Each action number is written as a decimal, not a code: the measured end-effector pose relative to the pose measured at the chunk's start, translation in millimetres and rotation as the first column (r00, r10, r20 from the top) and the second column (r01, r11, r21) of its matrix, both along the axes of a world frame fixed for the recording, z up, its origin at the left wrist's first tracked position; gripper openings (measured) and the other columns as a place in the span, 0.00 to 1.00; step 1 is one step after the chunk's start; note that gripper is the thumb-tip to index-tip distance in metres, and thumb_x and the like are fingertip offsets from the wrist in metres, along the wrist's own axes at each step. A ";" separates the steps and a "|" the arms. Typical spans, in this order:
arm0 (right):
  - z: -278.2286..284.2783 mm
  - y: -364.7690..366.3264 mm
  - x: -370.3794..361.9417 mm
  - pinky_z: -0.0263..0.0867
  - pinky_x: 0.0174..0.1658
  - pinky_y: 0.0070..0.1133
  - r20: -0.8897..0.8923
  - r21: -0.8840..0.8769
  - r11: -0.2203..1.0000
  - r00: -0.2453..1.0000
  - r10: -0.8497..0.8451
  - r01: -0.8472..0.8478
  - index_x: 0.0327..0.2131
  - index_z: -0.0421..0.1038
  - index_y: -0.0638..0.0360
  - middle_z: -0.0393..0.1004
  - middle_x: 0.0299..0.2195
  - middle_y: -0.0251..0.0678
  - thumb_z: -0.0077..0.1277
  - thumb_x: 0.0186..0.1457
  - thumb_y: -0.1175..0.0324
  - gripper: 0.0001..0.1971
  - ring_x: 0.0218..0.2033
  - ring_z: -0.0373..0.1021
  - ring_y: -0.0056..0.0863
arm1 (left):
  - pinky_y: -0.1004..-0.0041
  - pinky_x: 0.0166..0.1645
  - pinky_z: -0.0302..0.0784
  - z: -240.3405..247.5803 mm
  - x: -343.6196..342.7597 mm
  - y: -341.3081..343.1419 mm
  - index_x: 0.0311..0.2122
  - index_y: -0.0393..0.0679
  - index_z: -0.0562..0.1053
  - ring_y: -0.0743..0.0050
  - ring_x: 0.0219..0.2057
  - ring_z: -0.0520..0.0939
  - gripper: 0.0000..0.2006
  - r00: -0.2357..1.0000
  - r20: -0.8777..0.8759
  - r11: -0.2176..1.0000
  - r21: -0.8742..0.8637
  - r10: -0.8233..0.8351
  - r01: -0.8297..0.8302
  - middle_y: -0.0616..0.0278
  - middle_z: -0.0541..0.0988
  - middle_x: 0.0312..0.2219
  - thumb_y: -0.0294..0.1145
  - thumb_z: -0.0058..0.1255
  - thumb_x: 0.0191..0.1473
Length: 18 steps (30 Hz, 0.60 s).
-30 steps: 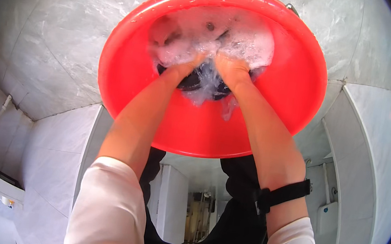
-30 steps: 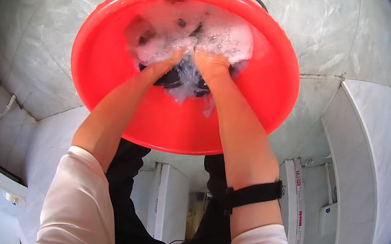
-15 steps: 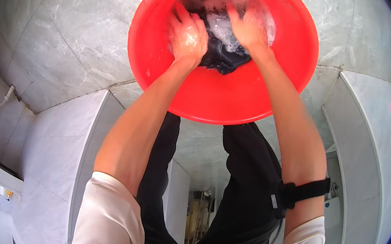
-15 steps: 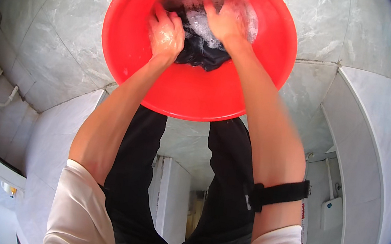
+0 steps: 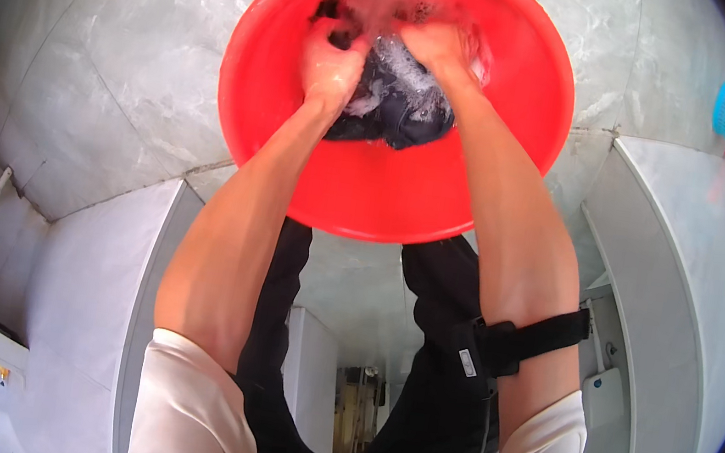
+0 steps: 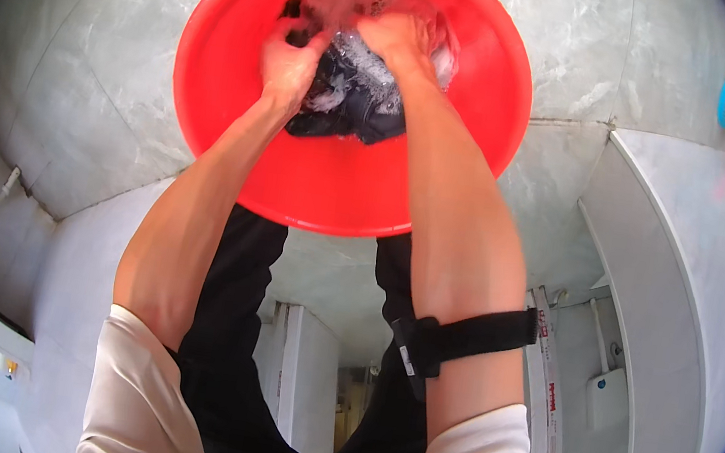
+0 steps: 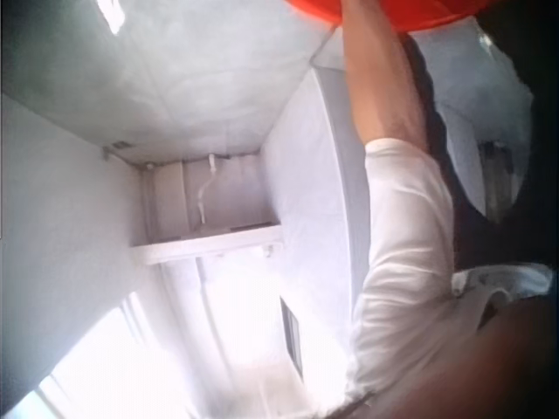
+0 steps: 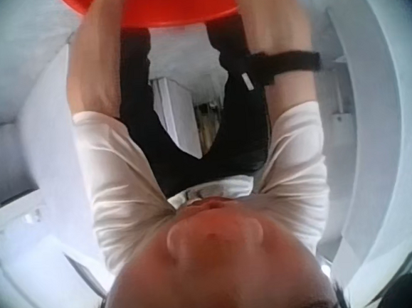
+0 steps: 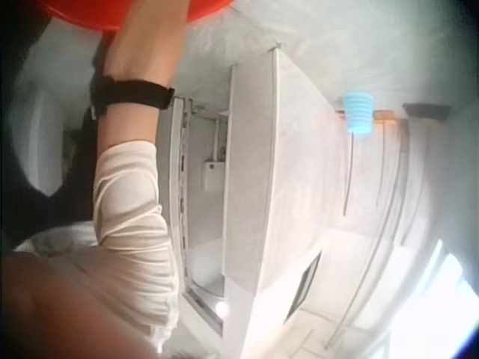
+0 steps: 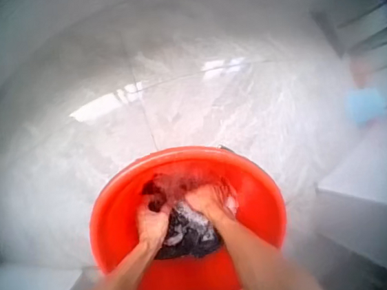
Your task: Hand washing a black garment in a red basin with soapy water.
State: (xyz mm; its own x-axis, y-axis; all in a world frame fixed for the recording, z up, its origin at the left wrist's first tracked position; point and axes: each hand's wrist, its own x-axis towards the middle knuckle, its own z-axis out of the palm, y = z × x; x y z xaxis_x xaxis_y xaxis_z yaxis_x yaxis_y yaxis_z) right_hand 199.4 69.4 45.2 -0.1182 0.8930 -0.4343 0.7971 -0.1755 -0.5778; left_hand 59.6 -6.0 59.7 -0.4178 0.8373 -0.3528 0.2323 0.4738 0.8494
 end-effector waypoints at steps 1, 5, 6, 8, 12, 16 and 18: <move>24.1 1.3 -15.1 0.65 0.53 0.30 0.129 -0.161 0.987 0.990 0.050 -0.029 0.51 0.72 0.52 0.74 0.49 0.44 0.57 0.45 0.46 0.31 0.51 0.70 0.38 | 0.65 0.45 0.74 0.1 -14.8 -0.3 0.39 0.37 0.75 0.54 0.38 0.81 0.19 0.989 -0.144 0.997 0.077 0.027 -0.016 0.48 0.81 0.33 0.37 0.63 0.43; 39.9 -25.2 18.0 0.66 0.50 0.32 0.029 0.100 0.994 0.999 0.031 -0.034 0.51 0.70 0.52 0.75 0.46 0.48 0.58 0.43 0.51 0.31 0.49 0.71 0.44 | 0.67 0.38 0.75 12.7 1.3 -25.2 0.35 0.38 0.72 0.67 0.29 0.79 0.15 0.961 -0.226 0.987 0.005 -0.157 0.162 0.51 0.78 0.25 0.34 0.62 0.46; 42.8 -30.8 19.1 0.65 0.51 0.35 -0.028 0.194 0.979 0.997 0.071 -0.064 0.51 0.70 0.52 0.75 0.44 0.49 0.57 0.44 0.52 0.30 0.48 0.69 0.47 | 0.56 0.38 0.74 14.4 -0.7 -31.6 0.36 0.42 0.71 0.38 0.32 0.80 0.15 0.962 -0.196 0.982 -0.021 -0.191 0.190 0.43 0.78 0.26 0.37 0.59 0.45; 49.4 -36.7 23.4 0.64 0.52 0.35 0.047 0.164 0.976 0.989 0.140 -0.145 0.51 0.70 0.52 0.74 0.44 0.49 0.56 0.45 0.51 0.29 0.49 0.69 0.48 | 0.52 0.39 0.73 16.4 -1.7 -42.4 0.37 0.43 0.69 0.37 0.33 0.78 0.14 0.916 -0.272 0.955 -0.065 -0.295 0.288 0.44 0.77 0.29 0.36 0.55 0.45; 42.8 -49.9 13.0 0.61 0.54 0.37 0.164 0.051 0.975 0.965 0.204 -0.214 0.47 0.73 0.55 0.73 0.42 0.48 0.46 0.52 0.45 0.27 0.49 0.67 0.48 | 0.51 0.44 0.72 19.8 -5.5 -55.9 0.40 0.43 0.70 0.40 0.42 0.74 0.16 0.781 -0.441 0.896 -0.255 -0.442 0.363 0.44 0.74 0.38 0.39 0.51 0.47; 16.1 -70.9 -6.4 0.63 0.51 0.37 0.318 0.177 0.968 0.941 0.115 -0.178 0.43 0.75 0.56 0.73 0.39 0.50 0.44 0.54 0.42 0.27 0.44 0.69 0.47 | 0.47 0.48 0.67 14.0 4.1 -56.7 0.41 0.42 0.71 0.42 0.48 0.70 0.16 0.459 -0.806 0.905 -0.208 -0.374 0.371 0.45 0.72 0.45 0.41 0.48 0.50; 12.0 -75.4 -16.8 0.60 0.55 0.37 0.411 0.299 0.924 0.906 0.101 -0.239 0.43 0.75 0.52 0.72 0.39 0.49 0.50 0.51 0.43 0.25 0.44 0.68 0.43 | 0.46 0.52 0.63 8.3 9.4 -52.9 0.40 0.41 0.71 0.44 0.51 0.68 0.14 0.424 -0.874 0.930 -0.080 -0.239 0.360 0.47 0.70 0.49 0.40 0.46 0.54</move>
State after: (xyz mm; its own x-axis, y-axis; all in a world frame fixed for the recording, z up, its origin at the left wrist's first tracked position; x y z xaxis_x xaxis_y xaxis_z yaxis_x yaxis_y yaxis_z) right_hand 182.7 -5.9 57.2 -0.1687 0.9733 -0.1557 0.9660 0.1318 -0.2224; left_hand 69.0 -58.9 68.0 -0.1688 0.9772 0.1288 0.9751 0.1464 0.1667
